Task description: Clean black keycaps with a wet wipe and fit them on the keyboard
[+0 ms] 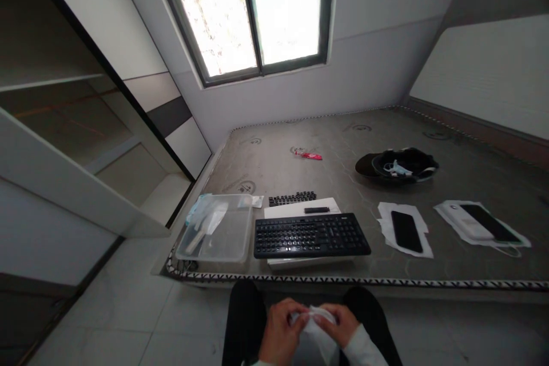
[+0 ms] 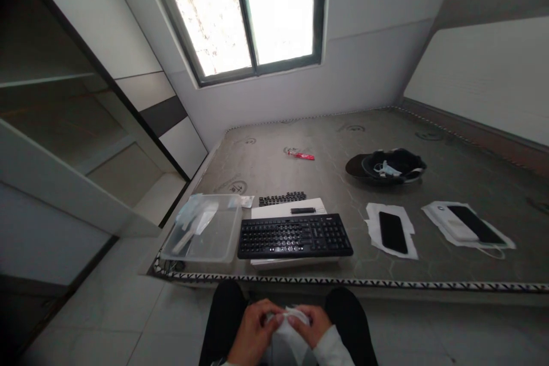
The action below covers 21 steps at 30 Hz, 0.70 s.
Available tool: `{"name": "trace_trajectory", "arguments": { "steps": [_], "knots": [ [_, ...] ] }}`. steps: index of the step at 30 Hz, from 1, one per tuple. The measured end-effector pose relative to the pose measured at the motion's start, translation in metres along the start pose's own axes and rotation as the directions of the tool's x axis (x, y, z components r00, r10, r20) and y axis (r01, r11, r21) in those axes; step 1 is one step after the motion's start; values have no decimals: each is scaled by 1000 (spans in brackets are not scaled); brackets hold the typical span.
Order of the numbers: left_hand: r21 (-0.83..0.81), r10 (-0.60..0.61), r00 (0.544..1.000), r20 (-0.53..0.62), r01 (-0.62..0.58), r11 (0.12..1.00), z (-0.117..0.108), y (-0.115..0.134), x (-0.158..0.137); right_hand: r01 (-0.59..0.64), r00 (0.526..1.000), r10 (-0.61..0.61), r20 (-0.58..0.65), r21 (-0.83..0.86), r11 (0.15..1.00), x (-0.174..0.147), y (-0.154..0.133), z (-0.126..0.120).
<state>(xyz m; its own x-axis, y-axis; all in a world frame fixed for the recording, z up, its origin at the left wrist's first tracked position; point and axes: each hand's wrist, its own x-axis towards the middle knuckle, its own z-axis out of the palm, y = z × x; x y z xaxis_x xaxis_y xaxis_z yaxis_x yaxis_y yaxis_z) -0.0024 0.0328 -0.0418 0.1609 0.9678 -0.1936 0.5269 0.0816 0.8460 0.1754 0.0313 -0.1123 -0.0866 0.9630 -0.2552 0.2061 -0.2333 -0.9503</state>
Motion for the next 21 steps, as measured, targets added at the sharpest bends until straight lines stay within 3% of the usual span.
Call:
{"name": "trace_trajectory", "arguments": {
  "steps": [6,11,16,18,21],
  "knots": [
    [-145,-70,988,139,90,985,-15,21,34,-15,995,23,-93,81,997,6,-8,-39],
    [-56,52,997,60,-49,997,-50,40,94,26,984,-6,-178,110,994,20,-36,-83],
    [206,192,981,22,-193,959,-77,58,198,40,921,5,-390,106,994,59,-72,-125],
    [437,196,978,66,-205,876,-75,62,250,42,894,20,-447,130,991,80,-86,-138],
    [523,183,978,105,-210,826,-59,62,330,88,879,-2,-476,157,984,110,-105,-153]
  ]
}}
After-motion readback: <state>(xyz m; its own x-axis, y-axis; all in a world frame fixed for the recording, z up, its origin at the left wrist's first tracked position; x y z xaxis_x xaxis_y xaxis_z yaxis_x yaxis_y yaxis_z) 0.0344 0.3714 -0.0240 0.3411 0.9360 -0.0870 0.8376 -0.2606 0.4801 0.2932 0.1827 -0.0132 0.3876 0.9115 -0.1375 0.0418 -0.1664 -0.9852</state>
